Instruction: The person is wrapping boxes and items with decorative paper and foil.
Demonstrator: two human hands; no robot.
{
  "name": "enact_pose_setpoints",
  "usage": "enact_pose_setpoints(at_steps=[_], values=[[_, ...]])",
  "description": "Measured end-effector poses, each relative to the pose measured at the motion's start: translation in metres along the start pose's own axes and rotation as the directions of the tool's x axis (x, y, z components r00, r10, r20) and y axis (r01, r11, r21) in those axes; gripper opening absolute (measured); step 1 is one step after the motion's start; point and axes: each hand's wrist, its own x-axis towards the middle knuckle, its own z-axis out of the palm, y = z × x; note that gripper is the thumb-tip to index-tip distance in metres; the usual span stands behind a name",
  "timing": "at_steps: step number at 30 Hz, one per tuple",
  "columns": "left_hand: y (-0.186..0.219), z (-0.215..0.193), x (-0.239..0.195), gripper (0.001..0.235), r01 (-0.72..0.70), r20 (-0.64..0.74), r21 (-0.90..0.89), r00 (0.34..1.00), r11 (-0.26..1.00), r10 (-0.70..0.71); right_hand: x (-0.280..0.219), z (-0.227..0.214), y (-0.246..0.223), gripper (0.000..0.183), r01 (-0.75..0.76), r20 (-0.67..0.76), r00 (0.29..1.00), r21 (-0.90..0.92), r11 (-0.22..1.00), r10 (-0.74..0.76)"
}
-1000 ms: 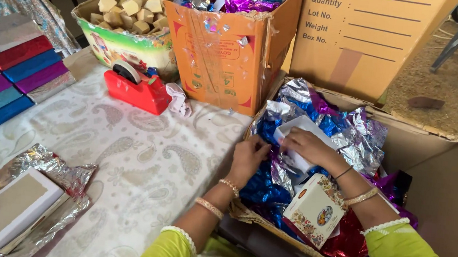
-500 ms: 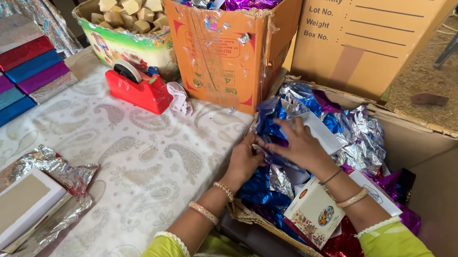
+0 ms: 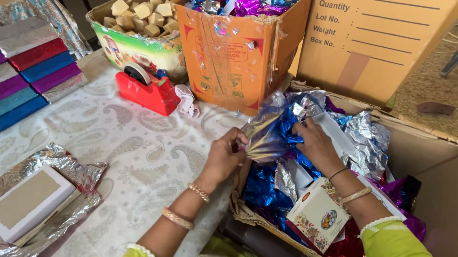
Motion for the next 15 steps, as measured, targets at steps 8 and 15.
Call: enact_pose_setpoints(at_steps=[8, 15], values=[[0.018, -0.036, -0.011, 0.022, -0.011, -0.008, 0.135, 1.0, 0.991, 0.012, 0.0, -0.007, 0.002, 0.036, -0.001, -0.105, 0.994, 0.009, 1.0, 0.002], [0.005, -0.06, -0.018, 0.022, -0.034, -0.045, 0.25, 0.998, 0.968, 0.047, 0.007, 0.01, 0.036, 0.035, -0.03, -0.199, 0.979, 0.031, 0.999, 0.035]])
